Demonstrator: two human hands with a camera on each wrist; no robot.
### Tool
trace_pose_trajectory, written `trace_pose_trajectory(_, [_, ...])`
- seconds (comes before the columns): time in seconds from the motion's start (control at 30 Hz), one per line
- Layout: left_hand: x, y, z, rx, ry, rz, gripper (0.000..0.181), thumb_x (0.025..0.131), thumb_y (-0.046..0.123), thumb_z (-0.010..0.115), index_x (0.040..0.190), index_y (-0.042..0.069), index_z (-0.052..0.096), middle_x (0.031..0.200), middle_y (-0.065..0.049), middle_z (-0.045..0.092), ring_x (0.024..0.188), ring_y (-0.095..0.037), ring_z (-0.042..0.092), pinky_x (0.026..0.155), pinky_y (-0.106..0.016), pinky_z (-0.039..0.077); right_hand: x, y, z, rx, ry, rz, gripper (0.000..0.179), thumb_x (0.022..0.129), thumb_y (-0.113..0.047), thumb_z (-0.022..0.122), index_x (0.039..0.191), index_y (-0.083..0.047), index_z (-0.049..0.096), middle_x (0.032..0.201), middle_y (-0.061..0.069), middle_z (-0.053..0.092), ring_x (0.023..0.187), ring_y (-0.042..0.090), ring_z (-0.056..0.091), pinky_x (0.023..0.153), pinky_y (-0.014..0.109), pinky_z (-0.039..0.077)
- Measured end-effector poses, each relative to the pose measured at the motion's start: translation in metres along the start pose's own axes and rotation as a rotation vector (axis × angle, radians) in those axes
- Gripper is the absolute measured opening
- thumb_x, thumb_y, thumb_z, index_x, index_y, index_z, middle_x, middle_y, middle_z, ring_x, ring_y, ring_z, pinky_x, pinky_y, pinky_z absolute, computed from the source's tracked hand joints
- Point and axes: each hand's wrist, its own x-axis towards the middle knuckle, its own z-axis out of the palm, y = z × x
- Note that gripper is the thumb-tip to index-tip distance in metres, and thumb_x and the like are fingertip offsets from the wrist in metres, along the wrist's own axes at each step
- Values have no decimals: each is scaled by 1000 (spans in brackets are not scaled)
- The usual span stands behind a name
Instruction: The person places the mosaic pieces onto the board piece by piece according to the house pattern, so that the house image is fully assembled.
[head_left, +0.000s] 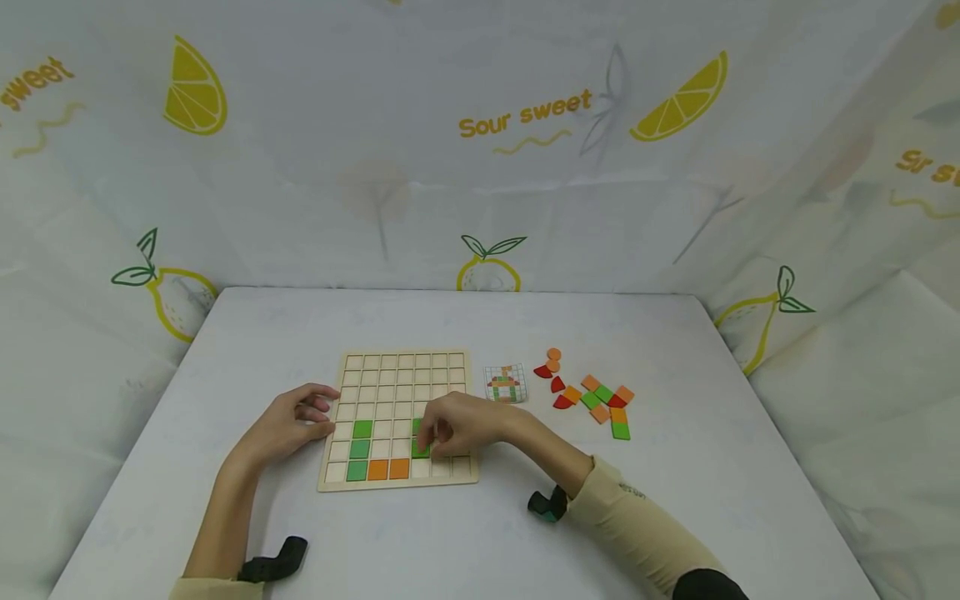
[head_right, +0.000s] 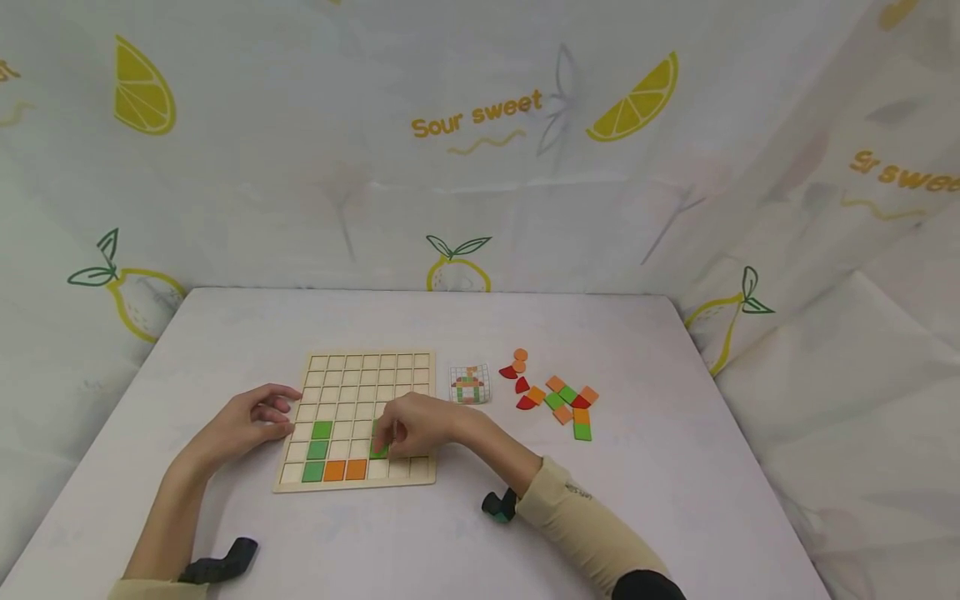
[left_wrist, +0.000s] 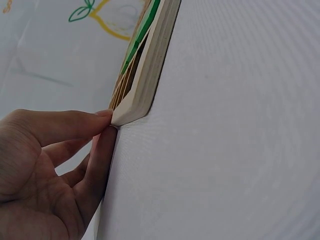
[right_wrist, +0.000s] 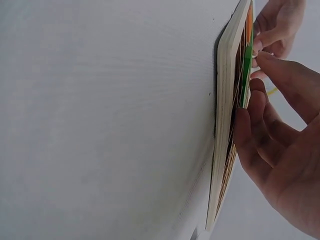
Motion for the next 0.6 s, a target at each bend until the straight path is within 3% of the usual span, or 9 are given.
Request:
trace_pose_trajectory(0.3, [0, -2, 0, 0, 0, 10, 49, 93, 6, 79, 139, 0, 63, 120, -16, 63, 98, -16, 64, 80, -21, 53, -3, 3, 1, 3, -30, -3, 13, 96, -7, 80, 108, -10, 84, 102, 2, 73, 83, 4, 56, 77, 13, 47])
trace_pose_trajectory(0.6, [-1, 0, -1, 3, -3, 7, 49, 93, 6, 79, 139, 1, 63, 121, -16, 64, 99, -18, 65, 81, -21, 53, -12, 8, -6, 67, 2, 16, 16, 96, -10, 81, 112, -12, 84, 108, 0, 76, 89, 3, 61, 85, 17, 55])
